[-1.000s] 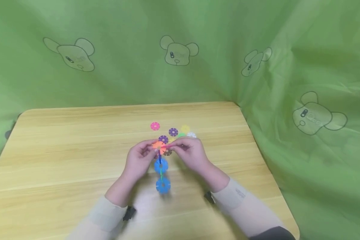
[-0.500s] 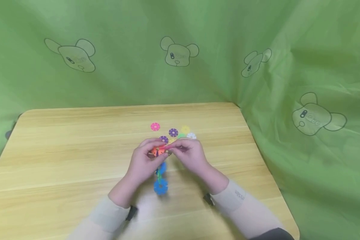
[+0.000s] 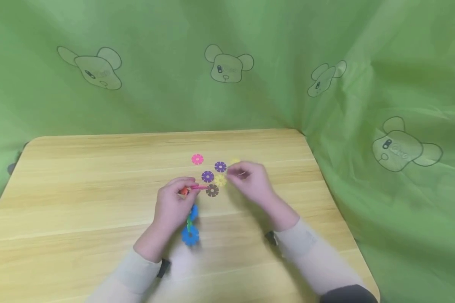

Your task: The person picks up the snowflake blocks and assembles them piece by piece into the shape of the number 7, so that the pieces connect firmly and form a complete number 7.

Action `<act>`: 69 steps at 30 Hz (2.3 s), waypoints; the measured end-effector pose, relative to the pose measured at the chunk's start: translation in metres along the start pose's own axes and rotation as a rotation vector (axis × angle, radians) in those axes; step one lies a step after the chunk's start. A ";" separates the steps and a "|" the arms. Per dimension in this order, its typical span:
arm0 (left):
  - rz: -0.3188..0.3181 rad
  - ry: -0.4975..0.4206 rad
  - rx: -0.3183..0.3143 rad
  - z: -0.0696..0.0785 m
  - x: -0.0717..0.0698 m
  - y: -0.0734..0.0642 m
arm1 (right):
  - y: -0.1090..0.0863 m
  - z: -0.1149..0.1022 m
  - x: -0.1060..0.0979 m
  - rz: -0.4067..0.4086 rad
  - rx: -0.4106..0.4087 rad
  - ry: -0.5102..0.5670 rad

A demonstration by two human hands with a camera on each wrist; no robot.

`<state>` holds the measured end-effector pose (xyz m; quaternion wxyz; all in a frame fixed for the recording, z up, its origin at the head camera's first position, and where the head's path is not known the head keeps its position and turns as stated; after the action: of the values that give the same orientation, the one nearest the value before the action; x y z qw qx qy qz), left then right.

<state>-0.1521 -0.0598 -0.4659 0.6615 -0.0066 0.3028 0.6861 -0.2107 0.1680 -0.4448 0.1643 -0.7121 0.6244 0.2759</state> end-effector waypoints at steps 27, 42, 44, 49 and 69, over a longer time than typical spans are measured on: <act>-0.006 -0.046 -0.116 -0.016 -0.002 -0.002 | 0.050 0.094 -0.011 -0.131 0.543 -0.325; 0.025 -0.071 -0.097 -0.016 -0.003 0.002 | 0.051 0.108 -0.005 -0.159 0.567 -0.507; 0.025 -0.074 -0.100 -0.016 -0.003 0.002 | 0.051 0.107 -0.005 -0.161 0.567 -0.513; 0.019 -0.078 -0.119 -0.017 -0.003 0.002 | 0.052 0.108 -0.003 -0.156 0.570 -0.521; -0.001 -0.089 -0.184 -0.016 -0.002 0.003 | 0.039 0.092 -0.011 -0.098 0.518 -0.165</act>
<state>-0.1605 -0.0680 -0.4776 0.6712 -0.0368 0.2088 0.7103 -0.2672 0.2234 -0.5074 0.4044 -0.6508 0.6234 0.1558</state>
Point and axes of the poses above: each hand's wrist, its own y-axis towards the middle knuckle, its own x-axis out of the palm, z = x × y, the point moved 4 cm from there along y, towards the middle knuckle, and after that the axes turned 14 degrees about x, right-handed, at the moved point
